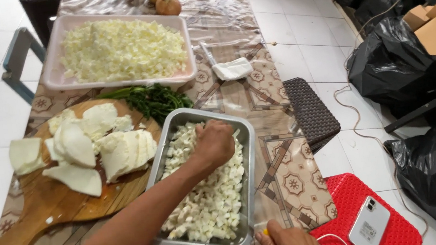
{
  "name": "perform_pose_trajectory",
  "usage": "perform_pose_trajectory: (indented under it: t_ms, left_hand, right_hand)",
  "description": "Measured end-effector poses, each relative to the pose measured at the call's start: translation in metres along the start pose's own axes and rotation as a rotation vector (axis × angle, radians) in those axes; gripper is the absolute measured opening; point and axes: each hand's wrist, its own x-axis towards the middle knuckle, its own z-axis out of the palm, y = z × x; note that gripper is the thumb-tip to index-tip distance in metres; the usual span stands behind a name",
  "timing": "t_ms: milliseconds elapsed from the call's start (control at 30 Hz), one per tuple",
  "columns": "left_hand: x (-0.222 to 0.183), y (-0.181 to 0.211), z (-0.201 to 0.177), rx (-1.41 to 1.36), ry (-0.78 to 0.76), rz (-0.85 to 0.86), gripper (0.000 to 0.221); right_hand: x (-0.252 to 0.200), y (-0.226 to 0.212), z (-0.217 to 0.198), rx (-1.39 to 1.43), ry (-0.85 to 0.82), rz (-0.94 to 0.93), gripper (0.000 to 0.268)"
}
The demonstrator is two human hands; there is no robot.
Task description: A person is dicing cabbage strips into a metal tray using a knife on a food preparation table.
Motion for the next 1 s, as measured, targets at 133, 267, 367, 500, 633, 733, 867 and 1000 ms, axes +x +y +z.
perform_pose_trajectory:
  t_ms: [133,267,367,500,633,733,867,1000]
  left_hand:
    - [0.018,0.03,-0.003,0.197,-0.201,-0.147,0.027]
    - [0.025,0.04,0.006,0.139,-0.206,-0.249,0.026]
    - [0.024,0.044,0.002,0.082,-0.249,-0.288,0.027]
    - [0.027,0.047,0.0,0.005,-0.304,-0.311,0.024]
    - [0.027,0.03,0.009,-0.013,-0.278,-0.18,0.023]
    - [0.024,0.027,0.007,0.056,-0.3,-0.093,0.027]
    - [0.027,0.009,0.022,0.068,-0.258,-0.013,0.025]
    - [0.024,0.006,0.026,-0.031,-0.219,-0.012,0.025]
  right_hand:
    - [0.0,0.008,-0.009,0.034,-0.055,0.035,0.05]
    - [0.009,0.018,-0.008,0.038,-0.088,0.001,0.05]
    - [0.009,0.017,-0.007,0.066,-0.077,-0.019,0.049]
    - [0.013,0.014,-0.012,0.071,-0.149,0.006,0.049]
    - [0.017,0.02,-0.005,0.059,-0.147,-0.022,0.05]
    - [0.019,0.02,-0.001,0.053,-0.14,-0.029,0.05]
    - [0.017,0.018,-0.002,0.056,-0.147,-0.027,0.05]
    - [0.017,0.019,-0.003,0.067,-0.167,-0.05,0.049]
